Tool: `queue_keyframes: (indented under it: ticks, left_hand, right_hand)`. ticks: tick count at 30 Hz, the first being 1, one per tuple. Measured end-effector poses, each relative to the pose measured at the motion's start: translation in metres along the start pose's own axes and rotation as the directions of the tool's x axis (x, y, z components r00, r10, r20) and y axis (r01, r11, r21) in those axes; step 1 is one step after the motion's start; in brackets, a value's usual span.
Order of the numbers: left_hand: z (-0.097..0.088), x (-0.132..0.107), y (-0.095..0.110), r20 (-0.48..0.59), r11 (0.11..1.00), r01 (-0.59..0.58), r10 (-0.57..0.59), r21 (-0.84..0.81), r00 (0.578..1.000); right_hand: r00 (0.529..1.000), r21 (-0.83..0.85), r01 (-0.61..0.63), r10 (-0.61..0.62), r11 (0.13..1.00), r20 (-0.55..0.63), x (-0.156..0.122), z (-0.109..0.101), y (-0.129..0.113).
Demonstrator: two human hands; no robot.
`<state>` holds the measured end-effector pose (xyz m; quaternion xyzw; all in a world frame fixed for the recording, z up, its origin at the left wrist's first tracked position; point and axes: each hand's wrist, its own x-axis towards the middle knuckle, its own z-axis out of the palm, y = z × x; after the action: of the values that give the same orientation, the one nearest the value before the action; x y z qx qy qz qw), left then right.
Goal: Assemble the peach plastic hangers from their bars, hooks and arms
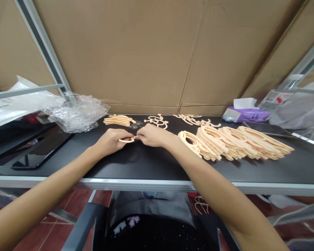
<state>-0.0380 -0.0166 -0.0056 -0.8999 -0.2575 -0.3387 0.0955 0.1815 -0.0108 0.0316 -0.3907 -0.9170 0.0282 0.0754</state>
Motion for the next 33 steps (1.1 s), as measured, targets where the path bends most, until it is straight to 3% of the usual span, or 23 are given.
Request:
queue_keyframes:
  ticks: [8, 23, 33]
  left_hand:
    - [-0.001, 0.004, 0.004, -0.052, 0.999, -0.018, 0.017, -0.034, 0.998]
    - [-0.008, 0.004, -0.003, 0.094, 0.990, -0.018, 0.032, -0.142, 0.995]
    - [-0.008, 0.006, 0.000, 0.100, 0.967, 0.100, -0.079, -0.234, 0.992]
  right_hand:
    - [1.000, -0.033, -0.004, 0.005, 0.999, 0.017, 0.000, 0.000, 0.001]
    - [0.998, -0.055, 0.017, -0.015, 0.998, 0.053, -0.005, -0.005, -0.002]
    - [0.999, -0.121, -0.003, 0.007, 0.993, 0.033, -0.012, -0.013, -0.004]
